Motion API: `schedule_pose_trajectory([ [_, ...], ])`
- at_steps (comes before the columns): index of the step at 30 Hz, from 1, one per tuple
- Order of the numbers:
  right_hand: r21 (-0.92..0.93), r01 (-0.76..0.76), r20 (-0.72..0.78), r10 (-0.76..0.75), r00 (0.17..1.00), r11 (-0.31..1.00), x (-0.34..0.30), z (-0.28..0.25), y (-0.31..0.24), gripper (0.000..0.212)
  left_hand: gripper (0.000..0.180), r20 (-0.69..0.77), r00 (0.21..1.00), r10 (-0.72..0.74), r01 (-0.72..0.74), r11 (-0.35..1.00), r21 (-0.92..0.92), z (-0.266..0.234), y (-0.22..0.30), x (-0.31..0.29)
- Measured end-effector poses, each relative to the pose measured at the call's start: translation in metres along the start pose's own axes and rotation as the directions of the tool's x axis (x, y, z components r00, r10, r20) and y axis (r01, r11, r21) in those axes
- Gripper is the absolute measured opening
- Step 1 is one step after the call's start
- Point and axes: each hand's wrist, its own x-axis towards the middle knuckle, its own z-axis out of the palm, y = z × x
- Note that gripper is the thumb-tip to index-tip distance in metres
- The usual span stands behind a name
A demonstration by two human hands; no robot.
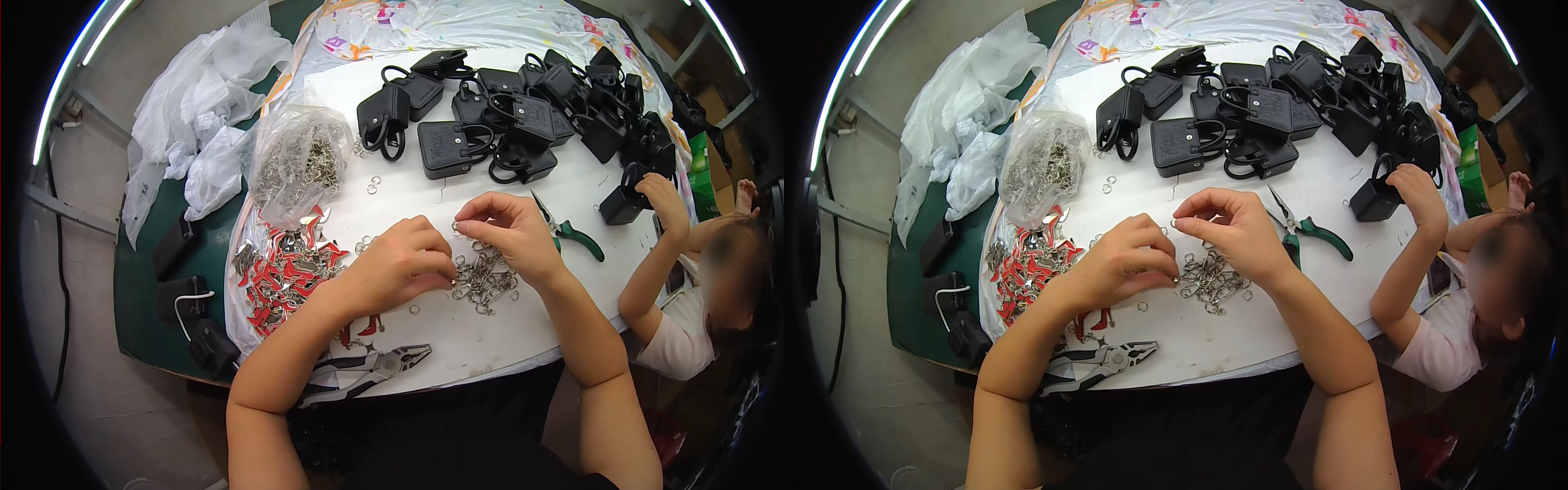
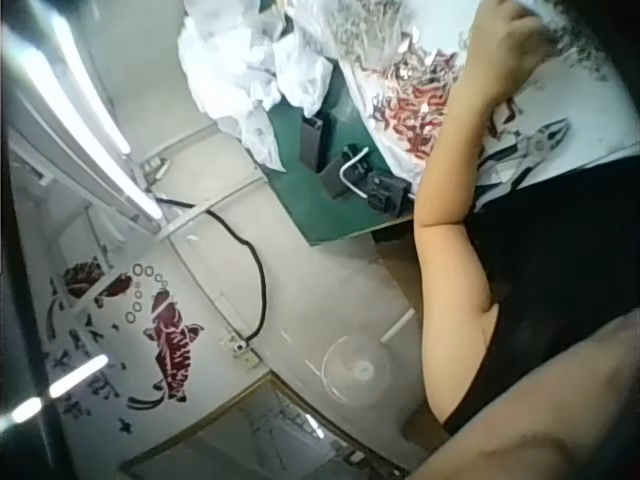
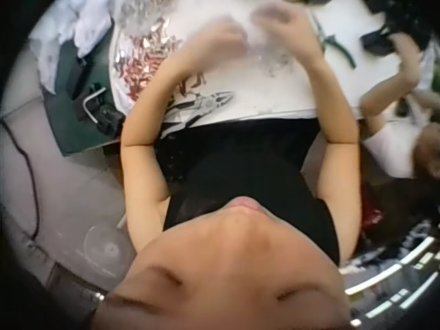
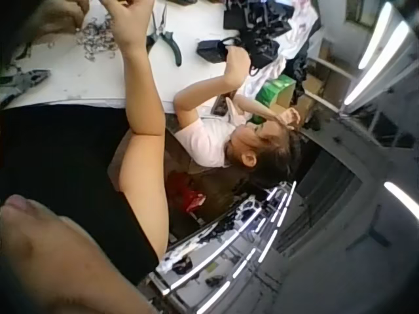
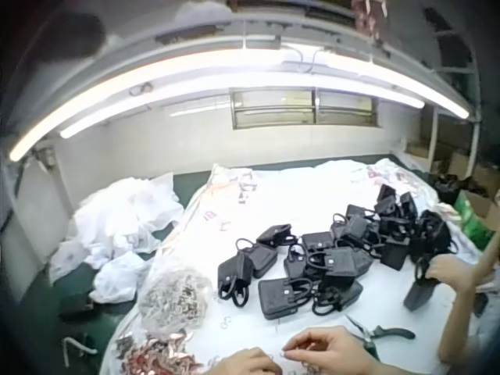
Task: The person assembles keychains by hand, attaching small metal rings and charms to miniature black handbags using pliers.
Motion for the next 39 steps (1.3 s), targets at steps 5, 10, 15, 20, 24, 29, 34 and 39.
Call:
schedule_pose_trajectory([
  [5,0.04,-0.09,0.05,0.088,0.995,0.995,-0.003,0.001,-0.009,0.015,0.009,-0.115,0.821,-0.56,0.291,0.583,-0.758,0.0,0.001,0.0],
  [10,0.052,-0.121,0.099,0.115,0.988,0.991,-0.005,0.009,-0.013,0.013,0.01,-0.098,0.745,-0.66,0.272,0.435,-0.858,-0.007,-0.01,-0.004],
  [15,0.066,-0.077,0.092,0.071,0.993,0.995,-0.007,0.016,0.0,0.012,0.011,-0.119,0.769,-0.627,0.199,0.414,-0.888,-0.001,-0.005,0.002],
  [20,0.054,-0.07,0.095,0.065,0.993,0.996,-0.007,0.021,0.001,0.013,0.011,-0.092,0.812,-0.577,0.193,0.413,-0.89,-0.004,-0.003,0.001],
  [24,0.112,-0.061,0.068,0.053,0.996,0.992,-0.007,0.026,0.002,0.013,0.012,-0.083,0.82,-0.567,0.197,0.415,-0.888,-0.004,0.003,0.001],
  [29,0.103,-0.023,0.047,0.019,0.999,0.994,-0.007,0.033,0.002,0.012,0.016,-0.047,0.836,-0.547,0.2,0.384,-0.902,-0.002,0.007,0.003],
  [34,0.153,0.001,-0.024,0.003,1.0,0.988,-0.006,0.036,0.004,0.012,0.013,-0.07,0.861,-0.504,0.203,0.466,-0.861,0.001,0.007,0.002],
  [39,0.137,-0.043,-0.089,0.055,0.995,0.99,-0.008,0.036,0.0,0.013,0.011,-0.108,0.871,-0.479,0.175,0.508,-0.843,-0.001,0.007,0.003],
])
